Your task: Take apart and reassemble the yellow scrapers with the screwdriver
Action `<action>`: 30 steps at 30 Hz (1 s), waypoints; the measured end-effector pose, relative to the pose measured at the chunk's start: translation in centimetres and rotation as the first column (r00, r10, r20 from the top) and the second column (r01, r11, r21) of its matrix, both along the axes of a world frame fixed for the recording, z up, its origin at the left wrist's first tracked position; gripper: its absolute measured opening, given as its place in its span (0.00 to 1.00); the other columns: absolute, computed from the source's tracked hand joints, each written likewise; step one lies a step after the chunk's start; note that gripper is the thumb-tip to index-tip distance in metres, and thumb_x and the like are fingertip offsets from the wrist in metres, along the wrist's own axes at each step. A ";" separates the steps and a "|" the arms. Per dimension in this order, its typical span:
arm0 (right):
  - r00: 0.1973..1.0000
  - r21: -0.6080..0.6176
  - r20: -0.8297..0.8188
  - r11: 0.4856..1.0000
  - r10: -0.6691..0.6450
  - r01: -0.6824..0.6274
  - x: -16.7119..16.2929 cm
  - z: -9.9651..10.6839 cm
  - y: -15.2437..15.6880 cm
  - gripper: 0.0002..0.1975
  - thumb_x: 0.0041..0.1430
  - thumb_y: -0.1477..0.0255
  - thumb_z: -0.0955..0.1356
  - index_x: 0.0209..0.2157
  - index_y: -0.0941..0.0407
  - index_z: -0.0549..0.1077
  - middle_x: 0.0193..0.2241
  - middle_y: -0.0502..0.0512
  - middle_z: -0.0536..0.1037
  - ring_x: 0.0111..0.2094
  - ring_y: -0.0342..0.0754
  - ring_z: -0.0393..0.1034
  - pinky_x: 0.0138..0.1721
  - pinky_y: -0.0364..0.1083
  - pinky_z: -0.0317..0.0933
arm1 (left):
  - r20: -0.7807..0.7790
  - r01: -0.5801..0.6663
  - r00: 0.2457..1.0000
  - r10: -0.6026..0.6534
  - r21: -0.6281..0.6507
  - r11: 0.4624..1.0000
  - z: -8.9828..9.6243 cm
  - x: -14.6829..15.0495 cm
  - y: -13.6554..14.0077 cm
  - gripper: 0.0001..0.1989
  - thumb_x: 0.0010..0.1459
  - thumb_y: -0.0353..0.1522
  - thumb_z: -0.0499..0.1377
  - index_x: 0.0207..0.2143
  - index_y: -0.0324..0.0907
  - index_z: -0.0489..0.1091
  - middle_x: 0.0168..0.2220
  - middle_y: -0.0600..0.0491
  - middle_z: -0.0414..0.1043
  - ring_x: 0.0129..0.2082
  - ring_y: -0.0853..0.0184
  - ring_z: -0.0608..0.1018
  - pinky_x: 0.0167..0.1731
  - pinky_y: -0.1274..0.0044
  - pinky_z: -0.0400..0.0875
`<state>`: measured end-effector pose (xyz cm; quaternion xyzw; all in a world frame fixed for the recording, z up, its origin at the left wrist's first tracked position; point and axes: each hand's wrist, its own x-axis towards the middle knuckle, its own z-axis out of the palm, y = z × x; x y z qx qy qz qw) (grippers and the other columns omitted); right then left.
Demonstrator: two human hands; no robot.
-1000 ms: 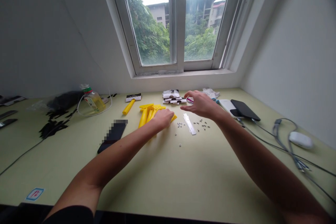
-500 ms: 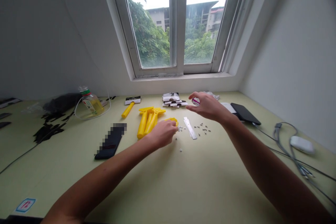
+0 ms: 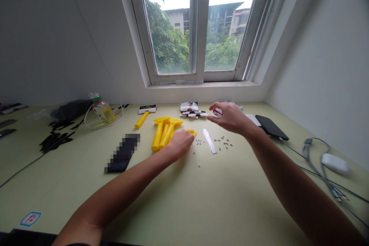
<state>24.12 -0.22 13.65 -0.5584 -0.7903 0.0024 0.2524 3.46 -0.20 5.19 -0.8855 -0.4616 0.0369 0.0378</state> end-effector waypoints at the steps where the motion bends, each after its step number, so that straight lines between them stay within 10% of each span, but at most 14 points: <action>1: 1.000 -0.005 0.002 1.000 -0.001 0.001 0.0 0.0 0.0 0.18 0.55 0.57 0.67 0.41 0.54 0.74 0.35 0.57 0.79 0.35 0.51 0.72 0.34 0.46 0.61 | -0.001 -0.010 1.000 0.010 -0.009 1.000 0.0 0.1 0.1 0.12 0.57 0.21 0.51 0.34 0.35 0.75 0.30 0.43 0.75 0.30 0.61 0.77 0.32 0.72 0.71; 19: 1.000 -0.004 -0.001 1.000 0.018 -0.018 -0.2 -0.3 0.1 0.16 0.55 0.57 0.67 0.39 0.54 0.75 0.33 0.55 0.79 0.33 0.50 0.72 0.32 0.46 0.61 | 0.363 -0.045 0.932 0.006 0.098 0.994 4.5 -2.8 2.7 0.17 0.58 0.24 0.54 0.49 0.40 0.72 0.40 0.48 0.75 0.37 0.65 0.76 0.36 0.78 0.69; 30: 1.000 -0.018 0.005 1.000 -0.018 0.018 0.0 0.2 -0.1 0.16 0.56 0.56 0.66 0.39 0.53 0.75 0.32 0.55 0.79 0.31 0.49 0.72 0.31 0.45 0.60 | 0.464 0.138 0.883 0.069 -0.398 0.907 5.2 -3.7 4.9 0.16 0.56 0.25 0.55 0.44 0.41 0.78 0.39 0.50 0.77 0.31 0.70 0.77 0.30 0.81 0.72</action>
